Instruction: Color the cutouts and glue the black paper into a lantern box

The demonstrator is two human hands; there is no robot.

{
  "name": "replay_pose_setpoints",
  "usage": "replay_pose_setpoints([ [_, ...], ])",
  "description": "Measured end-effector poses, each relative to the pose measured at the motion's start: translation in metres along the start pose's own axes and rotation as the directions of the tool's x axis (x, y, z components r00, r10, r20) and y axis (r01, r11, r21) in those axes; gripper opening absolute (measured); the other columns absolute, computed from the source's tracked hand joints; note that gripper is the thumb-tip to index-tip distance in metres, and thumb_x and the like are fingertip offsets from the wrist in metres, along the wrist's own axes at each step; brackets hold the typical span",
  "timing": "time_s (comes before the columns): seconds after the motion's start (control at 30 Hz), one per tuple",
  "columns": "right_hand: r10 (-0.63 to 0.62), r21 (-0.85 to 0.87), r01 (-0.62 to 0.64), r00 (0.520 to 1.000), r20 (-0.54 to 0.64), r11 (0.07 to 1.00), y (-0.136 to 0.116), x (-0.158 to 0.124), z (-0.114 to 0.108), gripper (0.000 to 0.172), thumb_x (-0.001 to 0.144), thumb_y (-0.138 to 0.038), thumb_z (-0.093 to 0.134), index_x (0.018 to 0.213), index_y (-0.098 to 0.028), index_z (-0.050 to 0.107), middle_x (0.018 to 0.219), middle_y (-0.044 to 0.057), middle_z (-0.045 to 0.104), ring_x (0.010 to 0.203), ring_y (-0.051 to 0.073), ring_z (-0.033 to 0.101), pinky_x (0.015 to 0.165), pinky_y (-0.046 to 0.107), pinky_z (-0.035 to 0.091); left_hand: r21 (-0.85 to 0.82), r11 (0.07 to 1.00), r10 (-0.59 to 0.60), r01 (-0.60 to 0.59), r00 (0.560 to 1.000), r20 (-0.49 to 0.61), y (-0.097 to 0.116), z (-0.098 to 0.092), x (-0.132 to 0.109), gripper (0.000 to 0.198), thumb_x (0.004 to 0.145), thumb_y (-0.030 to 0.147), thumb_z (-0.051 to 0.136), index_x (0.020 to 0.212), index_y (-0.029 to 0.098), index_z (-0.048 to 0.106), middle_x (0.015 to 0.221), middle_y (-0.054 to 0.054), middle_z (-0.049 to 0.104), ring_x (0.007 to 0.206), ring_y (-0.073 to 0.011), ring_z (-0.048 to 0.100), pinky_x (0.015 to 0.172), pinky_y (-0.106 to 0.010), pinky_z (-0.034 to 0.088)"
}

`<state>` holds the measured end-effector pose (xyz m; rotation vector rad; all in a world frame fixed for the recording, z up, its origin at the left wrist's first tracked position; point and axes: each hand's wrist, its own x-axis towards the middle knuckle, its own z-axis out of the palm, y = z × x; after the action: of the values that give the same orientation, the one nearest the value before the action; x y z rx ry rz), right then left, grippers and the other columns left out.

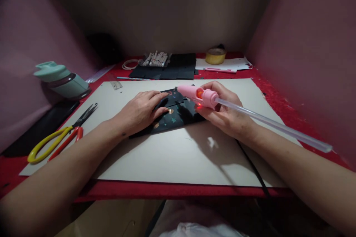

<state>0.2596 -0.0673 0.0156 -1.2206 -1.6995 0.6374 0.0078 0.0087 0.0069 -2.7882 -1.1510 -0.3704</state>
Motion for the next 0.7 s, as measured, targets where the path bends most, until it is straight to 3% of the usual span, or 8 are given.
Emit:
replay_pose_setpoints([
  [0.17, 0.072, 0.011, -0.072, 0.997, 0.022, 0.997, 0.005, 0.001, -0.003, 0.03, 0.078, -0.034, 0.077, 0.099, -0.023, 0.059, 0.084, 0.005, 0.069, 0.055, 0.013, 0.051, 0.045, 0.028, 0.039, 0.054, 0.998, -0.038, 0.035, 0.998, 0.055, 0.003, 0.002, 0.004, 0.044, 0.101, 0.031, 0.055, 0.139, 0.01, 0.059, 0.128, -0.017, 0.067, 0.118, -0.0317, 0.063, 0.105, -0.044, 0.048],
  [0.33, 0.09, 0.047, -0.092, 0.995, 0.039, 0.995, 0.008, 0.001, -0.004, 0.029, 0.077, -0.032, 0.074, 0.099, -0.023, 0.059, 0.08, 0.003, 0.068, 0.051, 0.013, 0.049, 0.043, 0.029, 0.038, 0.217, 0.976, -0.062, 0.025, 0.984, 0.165, 0.014, -0.005, 0.011, 0.044, 0.103, 0.035, 0.05, 0.14, 0.013, 0.058, 0.126, -0.015, 0.069, 0.114, -0.0319, 0.067, 0.102, -0.044, 0.049],
  [0.5, 0.107, 0.068, -0.11, 0.993, 0.045, 0.992, 0.007, 0.003, -0.005, 0.029, 0.076, -0.033, 0.073, 0.099, -0.024, 0.059, 0.078, 0.003, 0.069, 0.05, 0.014, 0.048, 0.042, 0.029, 0.038, 0.266, 0.963, -0.028, -0.034, 0.974, 0.224, 0.02, -0.014, 0.017, 0.034, 0.102, 0.031, 0.049, 0.122, 0.011, 0.067, 0.11, -0.016, 0.073, 0.101, -0.0354, 0.072, 0.087, -0.044, 0.054],
  [0.7, 0.106, -0.019, -0.104, 0.99, 0.089, 0.994, 0.005, 0.004, -0.009, 0.03, 0.077, -0.036, 0.073, 0.099, -0.022, 0.059, 0.079, 0.004, 0.07, 0.048, 0.013, 0.048, 0.044, 0.029, 0.038, 0.286, 0.956, 0.001, -0.067, 0.974, 0.225, 0.026, -0.014, 0.016, 0.029, 0.102, 0.026, 0.046, 0.108, 0.011, 0.07, 0.097, -0.015, 0.073, 0.089, -0.0339, 0.074, 0.071, -0.039, 0.053],
])
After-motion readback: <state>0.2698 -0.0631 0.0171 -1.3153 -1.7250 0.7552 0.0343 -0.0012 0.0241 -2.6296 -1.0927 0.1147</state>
